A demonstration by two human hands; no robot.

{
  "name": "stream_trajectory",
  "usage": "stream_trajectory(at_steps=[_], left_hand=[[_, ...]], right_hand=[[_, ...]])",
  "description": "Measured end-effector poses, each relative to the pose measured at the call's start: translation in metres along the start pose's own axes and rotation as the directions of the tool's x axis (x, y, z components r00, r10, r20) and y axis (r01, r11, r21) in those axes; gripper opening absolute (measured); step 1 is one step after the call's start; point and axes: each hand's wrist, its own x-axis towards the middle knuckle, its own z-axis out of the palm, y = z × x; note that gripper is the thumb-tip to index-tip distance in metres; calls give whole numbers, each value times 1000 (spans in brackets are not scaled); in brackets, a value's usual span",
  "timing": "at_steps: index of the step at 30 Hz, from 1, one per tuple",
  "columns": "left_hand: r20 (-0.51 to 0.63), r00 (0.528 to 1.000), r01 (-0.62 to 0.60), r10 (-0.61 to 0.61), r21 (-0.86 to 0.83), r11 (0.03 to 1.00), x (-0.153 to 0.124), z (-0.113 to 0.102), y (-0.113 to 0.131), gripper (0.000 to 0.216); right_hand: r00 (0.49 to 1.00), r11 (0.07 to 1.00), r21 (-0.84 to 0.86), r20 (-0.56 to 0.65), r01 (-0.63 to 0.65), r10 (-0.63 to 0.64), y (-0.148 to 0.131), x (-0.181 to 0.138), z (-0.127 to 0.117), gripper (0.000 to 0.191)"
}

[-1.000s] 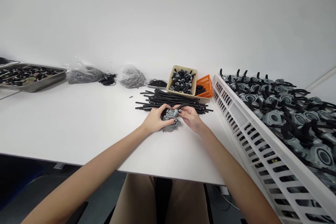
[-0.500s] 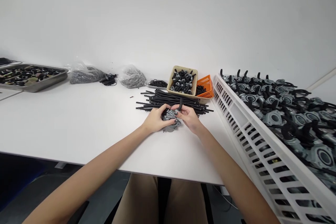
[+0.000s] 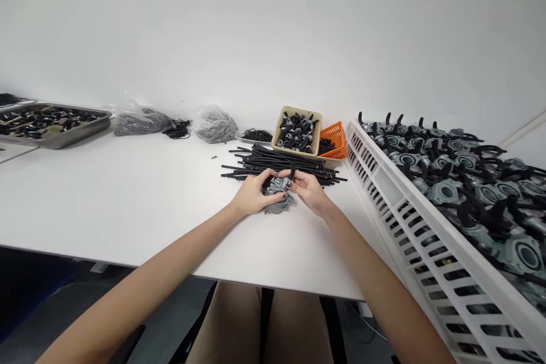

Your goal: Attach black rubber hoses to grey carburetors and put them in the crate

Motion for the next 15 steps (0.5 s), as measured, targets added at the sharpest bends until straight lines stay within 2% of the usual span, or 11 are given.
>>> stream_trajectory(at_steps=[2,4,8,13,15], left_hand=[[4,1000,-7,7,3,1000,0,0,0,47],[1,1000,-8,8,-3,1000,0,0,0,47],[-12,1000,21,-21,-14,1000,0,0,-1,45],[4,1000,3,-3,1,1000,1,0,-1,46],[-1,1000,-1,1,0,1000,1,0,-1,47]], right_hand=[[998,1000,-21,-62,15,-17,1,1,1,33],[997,1000,3,-70,14,-14,0,0,-1,34],[998,995,90,49,-31,27,-1,-2,-5,34],[993,997,83,-116,1,9,3,-1,-3,31],[996,992,130,-87,-3,15,3,-1,-2,32]])
